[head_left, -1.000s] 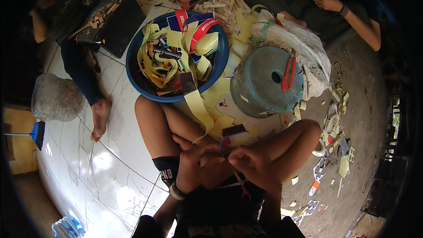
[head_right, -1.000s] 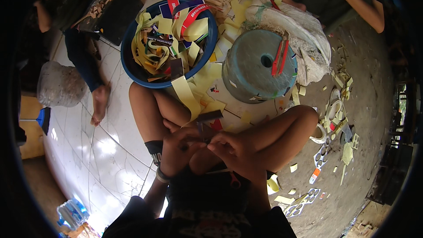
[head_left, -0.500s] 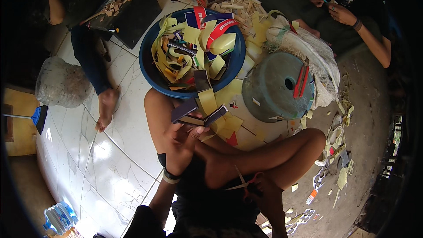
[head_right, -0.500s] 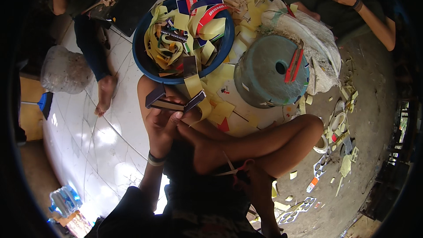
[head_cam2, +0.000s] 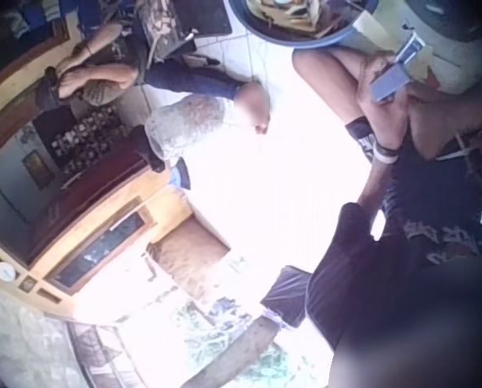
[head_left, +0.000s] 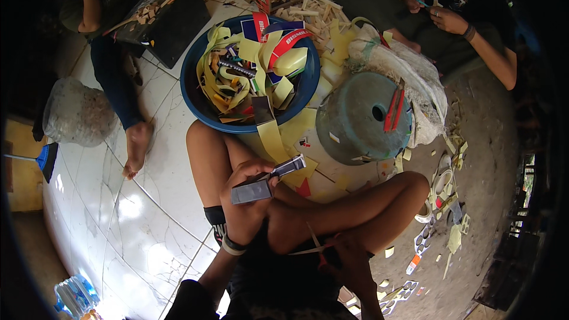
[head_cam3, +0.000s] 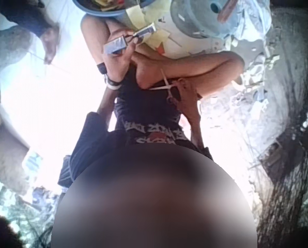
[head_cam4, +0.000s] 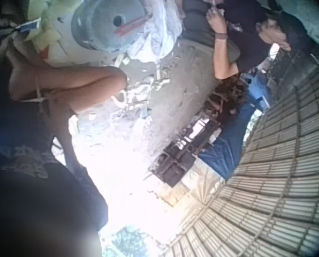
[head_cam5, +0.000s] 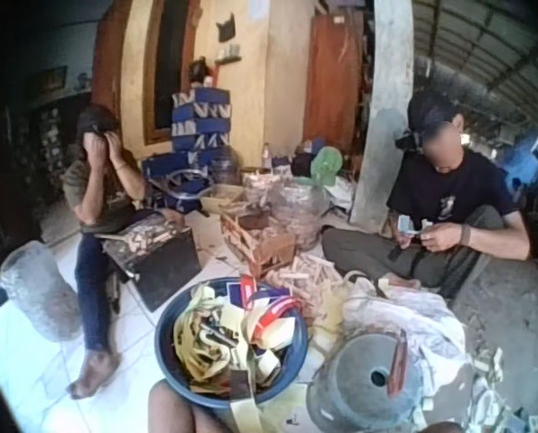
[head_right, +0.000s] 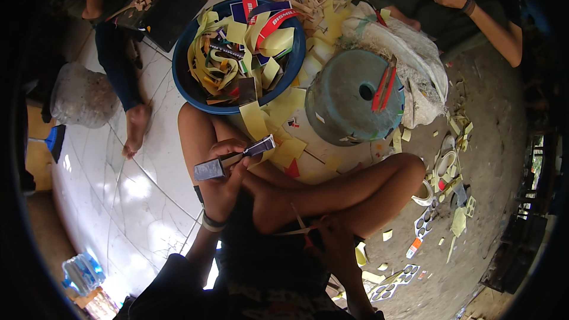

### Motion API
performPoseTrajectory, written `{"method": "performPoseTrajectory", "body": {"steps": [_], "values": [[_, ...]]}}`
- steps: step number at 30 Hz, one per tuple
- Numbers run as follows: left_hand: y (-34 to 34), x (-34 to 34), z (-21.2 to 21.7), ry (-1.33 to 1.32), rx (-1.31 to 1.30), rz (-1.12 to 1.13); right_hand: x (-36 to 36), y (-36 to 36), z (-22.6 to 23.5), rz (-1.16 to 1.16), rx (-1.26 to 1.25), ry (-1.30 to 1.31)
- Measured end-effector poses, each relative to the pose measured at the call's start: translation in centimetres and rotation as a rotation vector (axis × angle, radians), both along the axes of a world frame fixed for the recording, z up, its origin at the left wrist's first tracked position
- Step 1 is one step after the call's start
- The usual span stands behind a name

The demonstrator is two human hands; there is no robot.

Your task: The person sits on the floor and uses scissors to cut small rectangular pieces from a blue paper strip with the text 'BISMILLAH'. They also handle a glue stick and a small white rectangular object, applying glue to the object. The person continues cutting and folding the paper strip.

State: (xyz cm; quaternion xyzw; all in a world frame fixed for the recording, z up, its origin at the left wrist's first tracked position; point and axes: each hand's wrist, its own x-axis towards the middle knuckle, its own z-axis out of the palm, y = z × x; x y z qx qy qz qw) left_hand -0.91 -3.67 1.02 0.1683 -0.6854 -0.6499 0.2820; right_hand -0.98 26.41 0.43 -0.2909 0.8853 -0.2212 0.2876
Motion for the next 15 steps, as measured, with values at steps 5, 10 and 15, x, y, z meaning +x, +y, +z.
{"method": "performPoseTrajectory", "body": {"steps": [5,10,15], "values": [[0.0,0.4,0.5,0.002,0.109,-0.021,-0.9,0.3,0.4,-0.090,-0.085,-0.164],[0.4,0.5,1.3,-0.040,0.100,-0.054,-2.2,-0.5,1.7,-0.269,-0.250,-0.337],[1.5,0.6,2.1,-0.067,0.246,-0.197,-3.1,-3.1,1.7,-0.499,-0.412,-0.682]]}}
